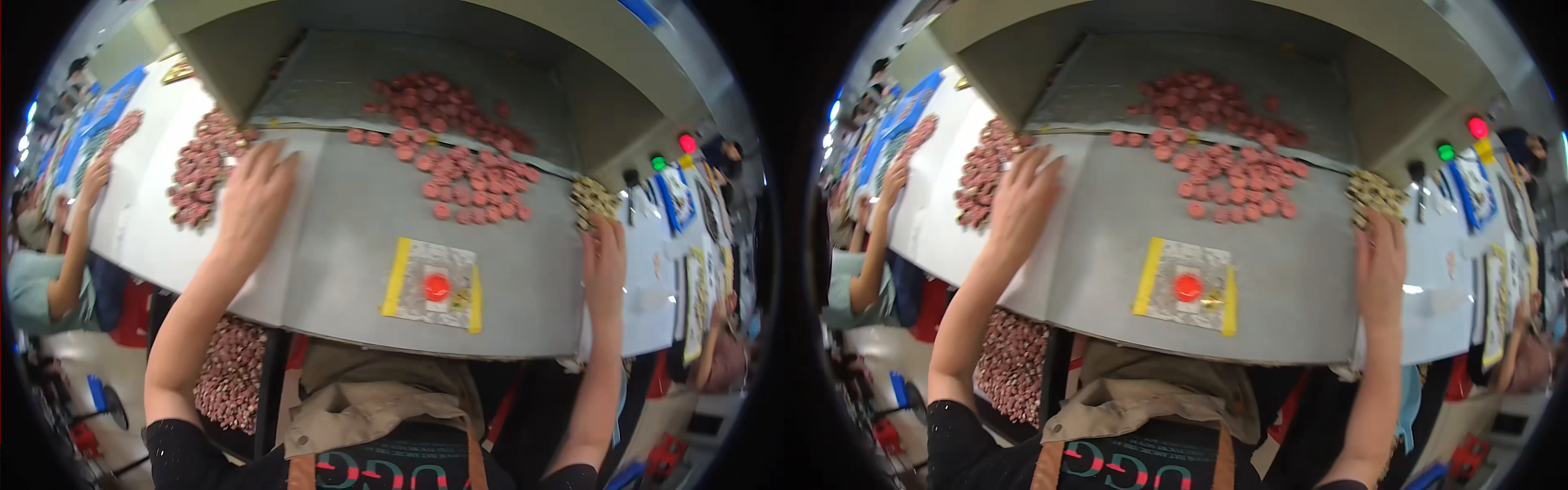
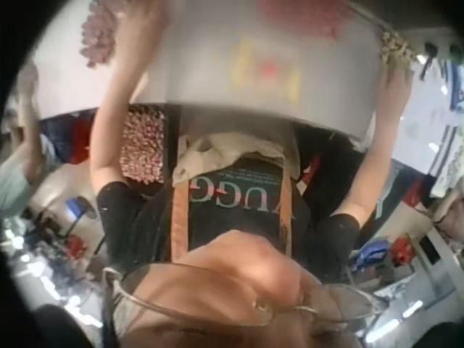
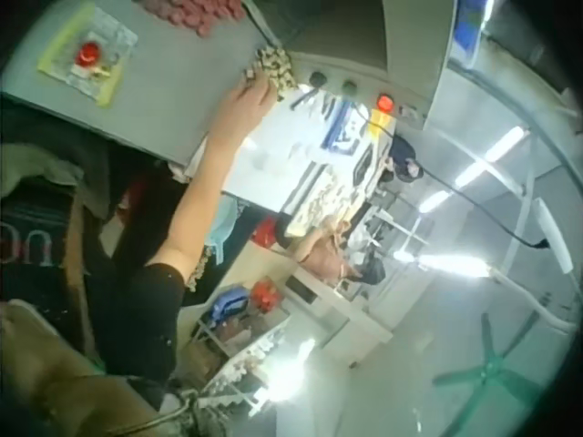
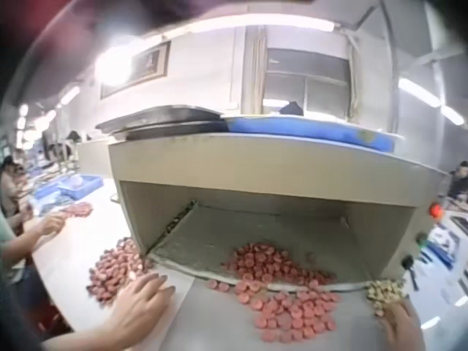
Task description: The person assembles small craft items by applying glue from a pad and pressing base and inner pieces together by hand, then adds more glue onto the pad using a squeeze bottle.
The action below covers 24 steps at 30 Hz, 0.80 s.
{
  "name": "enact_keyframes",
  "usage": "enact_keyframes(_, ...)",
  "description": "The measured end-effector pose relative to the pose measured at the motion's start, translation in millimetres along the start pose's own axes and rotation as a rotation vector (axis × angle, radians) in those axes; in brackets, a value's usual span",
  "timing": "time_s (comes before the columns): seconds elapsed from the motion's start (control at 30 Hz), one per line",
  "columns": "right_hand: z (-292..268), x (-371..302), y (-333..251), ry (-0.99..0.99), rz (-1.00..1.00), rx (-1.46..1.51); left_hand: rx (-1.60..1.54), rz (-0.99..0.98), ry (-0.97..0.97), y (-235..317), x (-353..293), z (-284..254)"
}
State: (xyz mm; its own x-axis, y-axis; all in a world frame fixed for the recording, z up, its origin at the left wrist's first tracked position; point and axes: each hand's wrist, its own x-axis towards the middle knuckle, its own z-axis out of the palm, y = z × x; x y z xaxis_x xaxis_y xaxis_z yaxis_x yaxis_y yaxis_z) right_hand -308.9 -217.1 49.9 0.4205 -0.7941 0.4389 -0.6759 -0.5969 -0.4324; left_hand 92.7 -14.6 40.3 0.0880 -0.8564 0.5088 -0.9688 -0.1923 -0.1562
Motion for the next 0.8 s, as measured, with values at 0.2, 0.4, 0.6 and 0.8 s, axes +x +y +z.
enact_keyframes(0.2,3,4,30,-0.135,-0.134,-0.243,-0.670,0.032,0.003,54,39,13)
enact_keyframes(0.4,-11,0,-7,-0.392,-0.144,-0.371,-0.639,0.022,0.291,100,66,102)
enact_keyframes(0.6,-18,-20,-50,-0.397,-0.276,-0.417,-0.605,-0.054,0.115,79,27,79)
enact_keyframes(0.8,-17,-27,-92,-0.784,-0.269,-0.321,-0.712,-0.227,0.198,73,5,64)
